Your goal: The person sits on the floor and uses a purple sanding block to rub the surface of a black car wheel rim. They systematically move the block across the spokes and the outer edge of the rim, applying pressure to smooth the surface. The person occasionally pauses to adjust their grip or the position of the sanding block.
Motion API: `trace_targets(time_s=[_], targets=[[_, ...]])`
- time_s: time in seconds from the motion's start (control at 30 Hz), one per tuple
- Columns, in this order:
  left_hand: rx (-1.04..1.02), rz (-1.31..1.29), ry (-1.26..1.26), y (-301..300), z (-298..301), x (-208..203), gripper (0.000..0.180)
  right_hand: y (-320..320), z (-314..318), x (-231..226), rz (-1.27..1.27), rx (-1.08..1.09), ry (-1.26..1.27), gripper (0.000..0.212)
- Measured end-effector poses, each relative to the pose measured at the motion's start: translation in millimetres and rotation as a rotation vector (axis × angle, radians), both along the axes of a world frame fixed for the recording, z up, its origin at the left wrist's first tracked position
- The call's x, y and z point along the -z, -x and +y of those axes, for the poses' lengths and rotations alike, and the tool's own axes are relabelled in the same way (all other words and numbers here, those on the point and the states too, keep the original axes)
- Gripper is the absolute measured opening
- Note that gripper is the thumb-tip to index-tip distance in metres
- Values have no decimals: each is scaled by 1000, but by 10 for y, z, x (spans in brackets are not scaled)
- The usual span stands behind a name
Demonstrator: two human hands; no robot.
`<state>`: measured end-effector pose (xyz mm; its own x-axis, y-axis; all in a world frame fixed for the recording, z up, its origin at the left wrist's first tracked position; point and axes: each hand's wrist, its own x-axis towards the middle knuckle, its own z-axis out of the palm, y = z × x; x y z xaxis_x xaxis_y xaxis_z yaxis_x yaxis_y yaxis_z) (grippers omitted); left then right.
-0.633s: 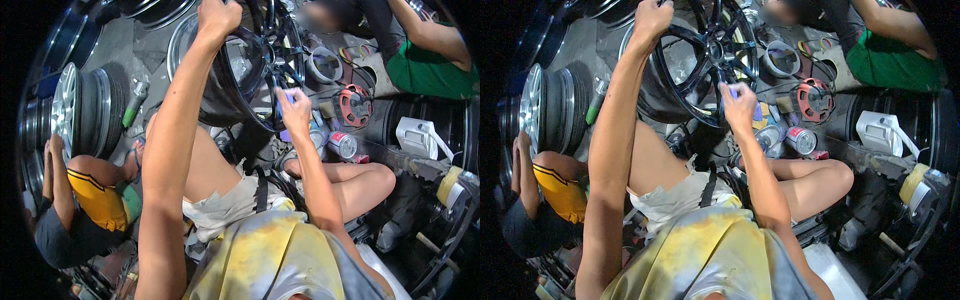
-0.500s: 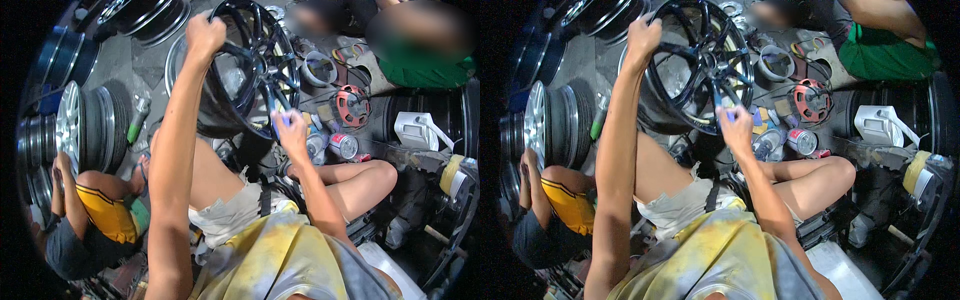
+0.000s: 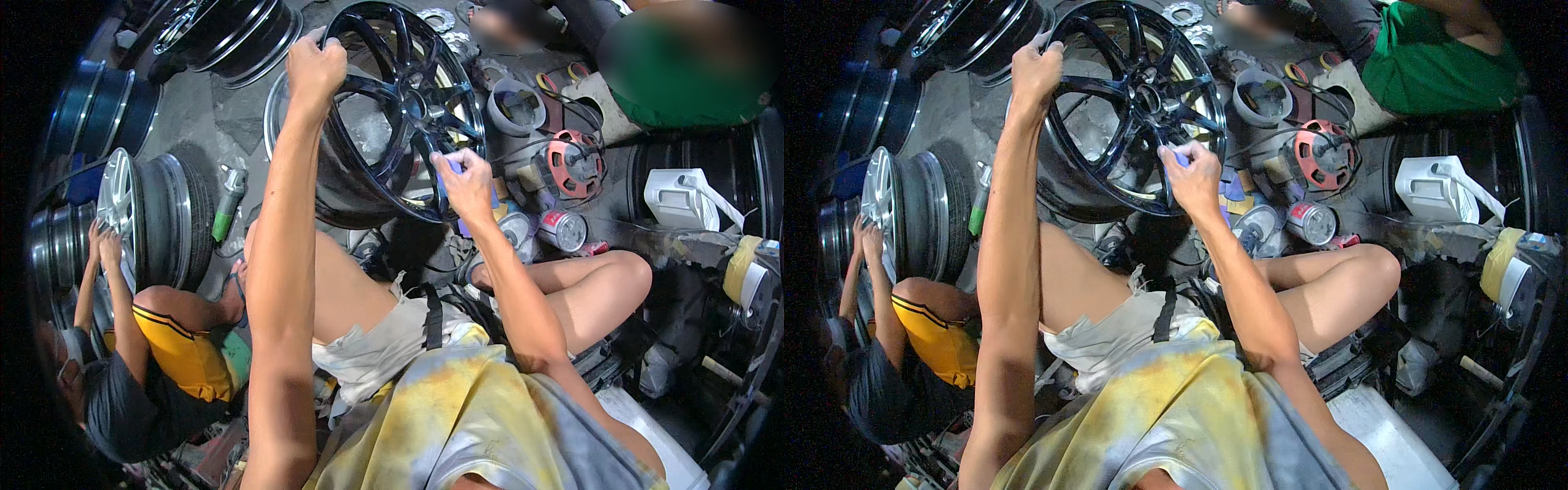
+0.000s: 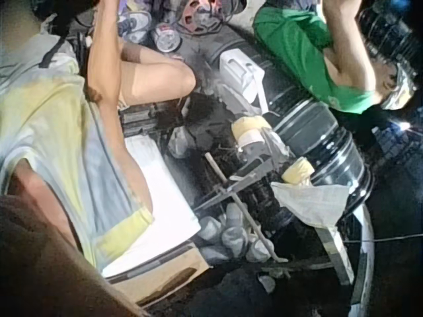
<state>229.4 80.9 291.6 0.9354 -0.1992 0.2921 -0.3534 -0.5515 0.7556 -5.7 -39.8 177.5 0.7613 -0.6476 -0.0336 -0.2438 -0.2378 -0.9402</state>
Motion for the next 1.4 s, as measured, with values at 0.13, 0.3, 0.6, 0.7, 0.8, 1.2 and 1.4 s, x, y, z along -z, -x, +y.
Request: trace_targets(time_s=[0.13,0.3,0.6,0.7,0.8,1.2,1.4], targets=[[-60,-75,16,-194,101,190,42,435,153,201,13,-43,-102,33],[-61,53,54,-81,-1,29,42,-106,-254,-10,116,-183,-79,33],[-22,16,-18,-280,167,208,45,164,9,-160,107,-113,32,36],[-59,3,6,-293,75,344,45,496,86,119,82,-76,-28,33],[-34,135,61,-218,146,197,43,341,131,-13,70,-70,-38,34],[-54,29,63,-122,134,195,45,-8,18,96,39,-50,-46,29],[-50,93,131,-58,152,125,43,215,45,37,66,-106,31,33]])
